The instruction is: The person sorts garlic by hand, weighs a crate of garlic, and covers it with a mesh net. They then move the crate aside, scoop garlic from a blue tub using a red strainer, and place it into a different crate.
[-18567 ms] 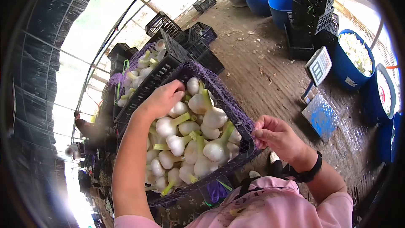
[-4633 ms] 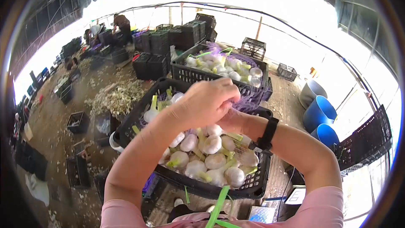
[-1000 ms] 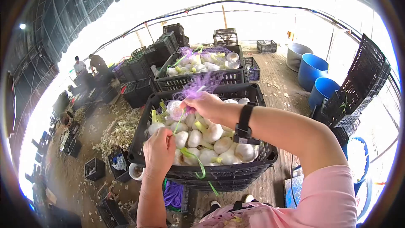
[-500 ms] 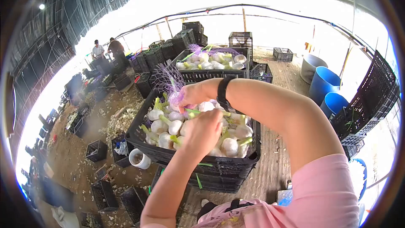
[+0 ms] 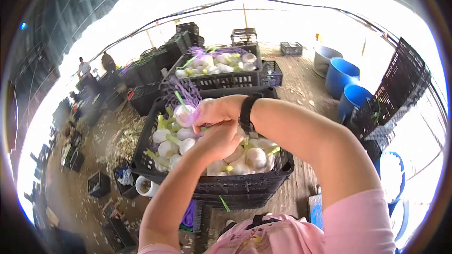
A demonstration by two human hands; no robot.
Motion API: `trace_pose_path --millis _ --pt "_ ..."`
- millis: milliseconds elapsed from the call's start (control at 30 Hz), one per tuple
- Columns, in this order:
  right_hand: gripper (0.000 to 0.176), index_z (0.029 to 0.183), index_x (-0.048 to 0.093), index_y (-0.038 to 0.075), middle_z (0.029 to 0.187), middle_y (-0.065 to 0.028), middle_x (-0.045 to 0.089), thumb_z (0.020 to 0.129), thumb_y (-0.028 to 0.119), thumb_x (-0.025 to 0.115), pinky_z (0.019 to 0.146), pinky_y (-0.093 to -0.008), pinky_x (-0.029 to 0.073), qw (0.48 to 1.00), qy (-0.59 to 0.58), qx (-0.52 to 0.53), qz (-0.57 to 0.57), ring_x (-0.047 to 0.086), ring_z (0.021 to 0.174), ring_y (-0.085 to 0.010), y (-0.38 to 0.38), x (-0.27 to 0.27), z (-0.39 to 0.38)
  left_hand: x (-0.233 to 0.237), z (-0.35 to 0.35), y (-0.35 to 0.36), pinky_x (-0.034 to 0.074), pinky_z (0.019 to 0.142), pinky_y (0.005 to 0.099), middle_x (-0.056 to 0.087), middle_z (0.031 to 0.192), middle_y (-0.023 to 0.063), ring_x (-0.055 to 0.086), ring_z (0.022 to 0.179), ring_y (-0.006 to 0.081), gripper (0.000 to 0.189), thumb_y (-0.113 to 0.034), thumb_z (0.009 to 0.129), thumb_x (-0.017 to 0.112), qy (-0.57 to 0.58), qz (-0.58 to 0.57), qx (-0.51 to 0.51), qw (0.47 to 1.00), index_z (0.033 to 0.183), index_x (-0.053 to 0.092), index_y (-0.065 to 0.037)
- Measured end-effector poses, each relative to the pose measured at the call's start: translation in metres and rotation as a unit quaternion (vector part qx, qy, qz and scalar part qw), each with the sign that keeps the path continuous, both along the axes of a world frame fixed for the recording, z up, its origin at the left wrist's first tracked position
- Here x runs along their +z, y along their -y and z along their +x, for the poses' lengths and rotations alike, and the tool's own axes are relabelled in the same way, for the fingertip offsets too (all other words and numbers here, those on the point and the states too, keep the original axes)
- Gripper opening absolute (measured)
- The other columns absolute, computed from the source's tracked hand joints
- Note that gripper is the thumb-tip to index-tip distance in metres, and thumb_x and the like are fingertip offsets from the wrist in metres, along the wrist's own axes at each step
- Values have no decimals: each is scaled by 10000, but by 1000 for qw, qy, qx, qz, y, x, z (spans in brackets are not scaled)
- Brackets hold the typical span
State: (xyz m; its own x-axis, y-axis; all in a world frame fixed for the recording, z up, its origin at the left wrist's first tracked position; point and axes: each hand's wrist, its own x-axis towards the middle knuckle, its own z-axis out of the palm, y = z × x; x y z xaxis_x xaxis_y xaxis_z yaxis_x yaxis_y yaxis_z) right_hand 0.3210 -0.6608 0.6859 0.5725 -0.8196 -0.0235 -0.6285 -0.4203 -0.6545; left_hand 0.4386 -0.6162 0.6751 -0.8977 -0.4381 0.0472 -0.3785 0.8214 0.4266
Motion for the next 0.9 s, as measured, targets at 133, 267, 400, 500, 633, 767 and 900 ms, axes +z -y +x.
trace_pose_path --millis 133,267,400,500,633,767,900 --pt "179 840 710 89 772 -19 622 873 169 553 704 -289 418 934 320 -129 90 541 760 -125 -22 -25 3 2 31 6 426 925 411 572 1140 198 544 1069 353 401 -118 814 577 -136 11 -215 967 1189 497 3" --pt "166 889 692 96 813 -32 632 870 167 543 720 -300 442 954 228 -189 -54 574 779 -155 -21 -47 3 47 55 -2 502 791 358 630 1047 142 632 910 296 339 -89 771 639 -71 -7 -297 952 1098 580 -21" --pt "160 912 675 87 880 -45 631 862 152 538 747 -305 448 941 168 -239 -171 579 826 -181 -47 -69 16 96 44 0 514 656 317 655 944 119 648 699 213 277 -106 732 690 -148 -16 -268 952 985 622 -15" --pt "160 929 662 80 931 -55 630 855 141 534 766 -309 453 933 125 -256 -219 582 861 -201 -53 -85 26 117 7 -1 500 621 311 651 862 128 620 626 205 284 -183 717 723 -104 -50 -211 971 918 627 -6" --pt "167 952 645 70 998 -68 628 846 126 528 792 -314 459 924 84 -264 -263 586 907 -227 -48 -100 42 112 -42 -1 486 645 348 649 814 142 621 670 263 314 -287 745 704 72 -127 -208 967 887 640 -15" --pt "176 965 634 65 1042 -78 629 835 115 528 806 -320 466 913 80 -265 -299 591 938 -248 -34 -105 55 98 -81 -11 484 667 347 658 807 133 628 718 253 333 -341 775 683 273 -156 -179 932 863 639 -23" --pt "174 948 643 71 1013 -78 637 814 118 543 782 -329 474 908 87 -254 -323 600 922 -253 -29 -99 60 75 -100 -13 478 678 313 655 795 102 620 736 196 310 -289 734 723 242 -4 -272 932 863 634 -21"
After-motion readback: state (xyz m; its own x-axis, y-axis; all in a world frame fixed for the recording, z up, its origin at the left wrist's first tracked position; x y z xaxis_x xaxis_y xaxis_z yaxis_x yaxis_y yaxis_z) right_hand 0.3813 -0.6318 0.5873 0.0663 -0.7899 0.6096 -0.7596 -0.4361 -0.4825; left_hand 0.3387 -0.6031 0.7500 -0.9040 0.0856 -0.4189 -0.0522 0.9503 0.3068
